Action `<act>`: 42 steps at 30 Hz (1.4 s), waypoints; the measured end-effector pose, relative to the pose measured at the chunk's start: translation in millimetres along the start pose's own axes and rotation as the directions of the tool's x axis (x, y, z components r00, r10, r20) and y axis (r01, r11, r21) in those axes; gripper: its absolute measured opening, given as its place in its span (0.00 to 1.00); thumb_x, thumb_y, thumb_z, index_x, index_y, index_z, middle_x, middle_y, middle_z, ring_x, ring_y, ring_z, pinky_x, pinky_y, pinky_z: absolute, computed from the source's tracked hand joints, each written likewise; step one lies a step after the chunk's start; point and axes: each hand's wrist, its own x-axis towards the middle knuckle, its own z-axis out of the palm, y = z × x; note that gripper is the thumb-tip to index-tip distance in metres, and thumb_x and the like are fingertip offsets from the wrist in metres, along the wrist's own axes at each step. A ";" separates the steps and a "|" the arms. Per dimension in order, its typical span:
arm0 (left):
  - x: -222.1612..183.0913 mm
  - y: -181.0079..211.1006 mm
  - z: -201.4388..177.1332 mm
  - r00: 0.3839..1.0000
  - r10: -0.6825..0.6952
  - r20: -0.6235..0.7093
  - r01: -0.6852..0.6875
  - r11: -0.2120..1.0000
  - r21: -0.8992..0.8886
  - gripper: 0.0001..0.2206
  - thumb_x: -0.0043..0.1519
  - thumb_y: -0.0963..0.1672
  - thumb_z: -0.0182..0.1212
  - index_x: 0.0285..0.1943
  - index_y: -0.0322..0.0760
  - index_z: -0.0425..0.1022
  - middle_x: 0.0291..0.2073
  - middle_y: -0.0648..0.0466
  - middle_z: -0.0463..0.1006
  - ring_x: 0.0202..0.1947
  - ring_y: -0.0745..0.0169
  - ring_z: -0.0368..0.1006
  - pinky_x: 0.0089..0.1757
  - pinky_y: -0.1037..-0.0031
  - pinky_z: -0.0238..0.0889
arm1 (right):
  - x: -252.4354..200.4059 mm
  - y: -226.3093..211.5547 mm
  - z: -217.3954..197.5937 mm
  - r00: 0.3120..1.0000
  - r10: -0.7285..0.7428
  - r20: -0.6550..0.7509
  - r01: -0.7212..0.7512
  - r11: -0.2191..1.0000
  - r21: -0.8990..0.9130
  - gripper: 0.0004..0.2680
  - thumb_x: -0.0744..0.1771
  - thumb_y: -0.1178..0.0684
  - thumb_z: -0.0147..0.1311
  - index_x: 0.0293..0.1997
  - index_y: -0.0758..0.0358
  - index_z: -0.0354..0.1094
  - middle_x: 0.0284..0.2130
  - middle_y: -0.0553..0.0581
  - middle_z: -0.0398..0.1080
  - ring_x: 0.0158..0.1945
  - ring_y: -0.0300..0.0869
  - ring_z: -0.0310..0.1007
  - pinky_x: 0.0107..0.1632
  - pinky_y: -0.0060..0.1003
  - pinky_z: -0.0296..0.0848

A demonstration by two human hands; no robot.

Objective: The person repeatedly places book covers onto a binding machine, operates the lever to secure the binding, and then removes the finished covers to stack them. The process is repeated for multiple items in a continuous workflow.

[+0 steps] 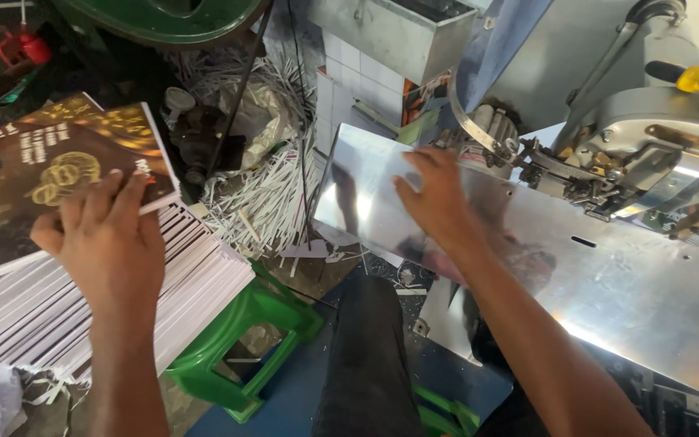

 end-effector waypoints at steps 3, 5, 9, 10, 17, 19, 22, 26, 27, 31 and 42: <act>-0.9 12.8 -17.4 1.000 0.001 0.025 0.001 0.998 -0.070 0.12 0.68 0.40 0.62 0.59 0.42 0.82 0.58 0.57 0.80 0.57 0.64 0.70 0.58 0.64 0.48 | 17.2 -38.7 21.5 0.983 0.058 0.174 -0.111 0.943 0.313 0.16 0.67 0.44 0.61 0.56 0.65 0.73 0.52 0.62 0.74 0.56 0.50 0.73 0.59 0.43 0.71; -0.4 21.0 -26.6 0.999 0.001 0.044 0.005 0.988 -0.153 0.12 0.69 0.40 0.62 0.61 0.40 0.80 0.59 0.57 0.79 0.59 0.63 0.69 0.59 0.62 0.47 | 33.2 -72.5 42.9 0.926 0.132 0.355 -0.308 0.809 0.501 0.20 0.67 0.38 0.58 0.58 0.63 0.72 0.49 0.57 0.77 0.52 0.44 0.77 0.55 0.39 0.74; -0.4 34.2 -42.9 0.997 0.003 0.073 0.016 0.965 -0.260 0.14 0.67 0.39 0.60 0.62 0.37 0.76 0.62 0.54 0.78 0.64 0.61 0.70 0.60 0.60 0.48 | 46.5 -142.8 70.5 0.800 -0.004 0.600 -0.496 0.558 0.665 0.25 0.68 0.31 0.50 0.61 0.63 0.69 0.47 0.56 0.78 0.48 0.40 0.80 0.51 0.36 0.78; -0.3 37.6 -46.2 0.997 -0.007 0.075 0.030 0.953 -0.302 0.16 0.66 0.39 0.60 0.64 0.36 0.74 0.61 0.53 0.78 0.64 0.59 0.70 0.60 0.59 0.48 | 47.6 -159.1 74.6 0.734 -0.013 0.679 -0.595 0.470 0.652 0.25 0.67 0.31 0.49 0.62 0.63 0.66 0.46 0.55 0.77 0.47 0.39 0.81 0.47 0.36 0.80; 0.3 46.0 -58.8 0.998 -0.045 0.037 0.058 0.861 -0.506 0.24 0.63 0.39 0.64 0.69 0.29 0.66 0.61 0.48 0.77 0.63 0.54 0.69 0.61 0.52 0.48 | 53.9 -218.2 86.8 0.567 -0.025 0.823 -0.823 -0.006 0.567 0.19 0.65 0.40 0.59 0.58 0.62 0.68 0.38 0.53 0.75 0.38 0.39 0.77 0.41 0.36 0.79; -5.4 46.4 -57.3 0.999 -0.046 -0.005 0.038 0.889 -0.456 0.25 0.60 0.38 0.64 0.68 0.30 0.66 0.59 0.48 0.77 0.63 0.52 0.69 0.62 0.50 0.48 | 50.4 -219.3 89.9 0.603 -0.013 0.797 -0.797 0.018 0.603 0.19 0.65 0.46 0.63 0.60 0.61 0.69 0.38 0.52 0.75 0.37 0.37 0.75 0.40 0.35 0.76; -24.4 53.5 -55.5 0.975 -0.193 -0.106 0.140 0.915 -0.379 0.26 0.54 0.35 0.58 0.65 0.33 0.68 0.54 0.45 0.75 0.61 0.46 0.69 0.62 0.49 0.53 | 43.6 -219.8 94.8 0.617 -0.001 0.787 -0.784 -0.094 0.614 0.17 0.64 0.53 0.64 0.58 0.65 0.69 0.40 0.53 0.76 0.40 0.38 0.77 0.44 0.36 0.79; -55.2 76.5 -56.3 0.613 -0.788 0.058 0.452 0.290 -0.844 0.20 0.65 0.39 0.56 0.66 0.29 0.61 0.52 0.41 0.68 0.52 0.47 0.66 0.54 0.57 0.64 | 36.1 -217.2 92.7 0.554 0.076 0.829 -0.825 -0.086 0.559 0.18 0.62 0.56 0.65 0.58 0.65 0.68 0.41 0.55 0.77 0.41 0.39 0.79 0.44 0.35 0.80; -56.9 79.7 -53.9 0.467 -0.853 0.233 0.420 -0.018 -0.908 0.20 0.70 0.42 0.59 0.67 0.28 0.59 0.52 0.42 0.67 0.49 0.50 0.66 0.52 0.58 0.65 | 35.2 -216.8 91.4 0.539 0.087 0.838 -0.832 -0.100 0.545 0.19 0.62 0.56 0.65 0.58 0.65 0.67 0.41 0.55 0.77 0.42 0.40 0.79 0.45 0.35 0.80; -44.5 63.0 -43.0 0.415 -0.648 0.638 0.229 -0.605 -0.763 0.22 0.66 0.49 0.54 0.66 0.33 0.62 0.56 0.45 0.72 0.54 0.51 0.75 0.47 0.61 0.75 | 23.9 -214.0 83.8 0.531 0.074 0.844 -0.843 -0.056 0.536 0.19 0.62 0.55 0.65 0.59 0.63 0.66 0.42 0.55 0.76 0.42 0.40 0.78 0.41 0.35 0.77; -39.1 80.7 -29.2 0.518 -0.716 0.468 0.168 -0.451 -0.876 0.16 0.68 0.37 0.60 0.64 0.26 0.66 0.56 0.48 0.76 0.53 0.61 0.76 0.55 0.70 0.70 | -16.3 -175.9 72.4 0.478 0.021 0.878 -0.877 0.061 0.476 0.19 0.63 0.52 0.68 0.56 0.65 0.66 0.42 0.58 0.76 0.43 0.40 0.78 0.39 0.33 0.72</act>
